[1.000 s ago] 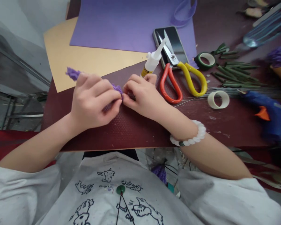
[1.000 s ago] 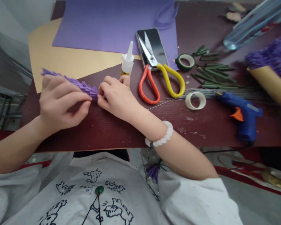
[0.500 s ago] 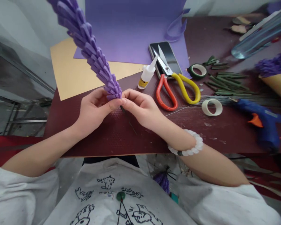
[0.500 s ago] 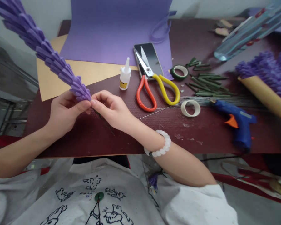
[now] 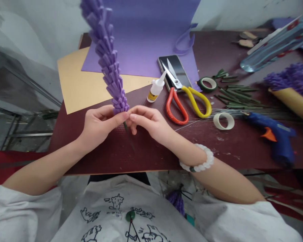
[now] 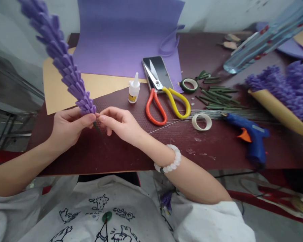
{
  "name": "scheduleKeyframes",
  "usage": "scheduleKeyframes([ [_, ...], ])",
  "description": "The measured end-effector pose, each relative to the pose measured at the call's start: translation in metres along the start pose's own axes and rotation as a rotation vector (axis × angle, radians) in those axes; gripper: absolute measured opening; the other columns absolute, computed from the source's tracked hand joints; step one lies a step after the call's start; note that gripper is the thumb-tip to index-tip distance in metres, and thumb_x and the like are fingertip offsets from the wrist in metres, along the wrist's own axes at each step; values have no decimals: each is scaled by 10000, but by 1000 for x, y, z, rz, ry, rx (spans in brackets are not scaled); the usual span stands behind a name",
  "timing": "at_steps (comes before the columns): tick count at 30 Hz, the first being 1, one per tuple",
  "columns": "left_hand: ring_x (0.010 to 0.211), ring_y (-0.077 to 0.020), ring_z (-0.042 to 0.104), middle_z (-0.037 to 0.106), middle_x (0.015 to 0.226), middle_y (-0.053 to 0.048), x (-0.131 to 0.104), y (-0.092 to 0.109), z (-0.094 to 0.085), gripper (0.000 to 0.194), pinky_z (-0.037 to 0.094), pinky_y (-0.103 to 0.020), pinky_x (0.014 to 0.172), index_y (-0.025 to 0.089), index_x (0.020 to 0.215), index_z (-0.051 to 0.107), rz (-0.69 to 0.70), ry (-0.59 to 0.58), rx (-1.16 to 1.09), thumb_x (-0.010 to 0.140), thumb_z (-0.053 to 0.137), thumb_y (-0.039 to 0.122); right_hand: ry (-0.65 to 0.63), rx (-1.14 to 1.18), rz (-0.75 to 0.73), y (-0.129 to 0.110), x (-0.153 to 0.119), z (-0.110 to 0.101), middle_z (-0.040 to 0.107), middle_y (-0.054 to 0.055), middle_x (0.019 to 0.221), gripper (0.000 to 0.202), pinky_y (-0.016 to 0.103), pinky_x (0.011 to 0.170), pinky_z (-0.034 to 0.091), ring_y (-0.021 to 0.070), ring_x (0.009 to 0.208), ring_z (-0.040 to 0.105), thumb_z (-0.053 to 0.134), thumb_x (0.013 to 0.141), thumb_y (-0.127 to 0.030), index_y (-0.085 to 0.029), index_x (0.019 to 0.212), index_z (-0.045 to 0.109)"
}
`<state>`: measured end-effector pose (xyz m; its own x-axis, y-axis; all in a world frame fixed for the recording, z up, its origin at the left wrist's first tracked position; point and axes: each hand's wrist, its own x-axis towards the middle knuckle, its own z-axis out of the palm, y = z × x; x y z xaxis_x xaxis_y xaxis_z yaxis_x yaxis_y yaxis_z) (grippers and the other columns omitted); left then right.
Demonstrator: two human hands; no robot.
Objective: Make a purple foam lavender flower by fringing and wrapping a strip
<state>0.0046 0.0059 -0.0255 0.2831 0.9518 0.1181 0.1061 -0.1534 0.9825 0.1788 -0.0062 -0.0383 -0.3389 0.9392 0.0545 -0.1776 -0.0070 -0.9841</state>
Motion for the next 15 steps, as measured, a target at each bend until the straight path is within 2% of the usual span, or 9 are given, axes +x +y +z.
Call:
scheduleKeyframes([
  [2, 565, -95, 553, 693, 709, 15, 0, 7, 0, 147, 453, -232, 546, 211, 797, 746, -27, -12, 76, 746, 733, 349, 76, -18, -66, -7, -1, 0, 600, -42, 745, 334, 238, 523, 420, 58, 523, 502, 655, 777, -515, -195, 845, 583],
  [5, 544, -93, 535, 667, 653, 9, -2, 17, 3, 150, 414, -219, 502, 184, 737, 727, -30, -90, 224, 737, 724, 333, 118, -34, -133, -16, -3, 4, 589, -38, 746, 339, 236, 551, 439, 74, 578, 515, 657, 772, -530, -218, 872, 568],
  [10, 554, -93, 520, 612, 605, 7, -6, 24, 4, 204, 392, -212, 498, 151, 630, 642, 74, -134, 423, 737, 688, 319, 152, -65, -128, -14, -4, 5, 588, -20, 733, 339, 267, 621, 472, 111, 649, 533, 666, 753, -551, -231, 808, 573],
  [13, 608, -110, 562, 650, 672, -12, -6, 21, 3, 189, 427, -215, 534, 145, 671, 657, 82, -164, 390, 739, 693, 317, 114, -17, -86, -4, -1, 0, 592, -17, 748, 310, 272, 646, 481, 110, 654, 525, 642, 775, -543, -238, 808, 601],
  [15, 651, -125, 598, 680, 728, -26, -6, 18, 3, 200, 463, -223, 570, 145, 720, 680, 25, -217, 277, 745, 702, 341, 70, 42, -64, -1, 1, -3, 607, -15, 770, 288, 281, 657, 490, 111, 649, 533, 636, 778, -522, -244, 847, 614],
])
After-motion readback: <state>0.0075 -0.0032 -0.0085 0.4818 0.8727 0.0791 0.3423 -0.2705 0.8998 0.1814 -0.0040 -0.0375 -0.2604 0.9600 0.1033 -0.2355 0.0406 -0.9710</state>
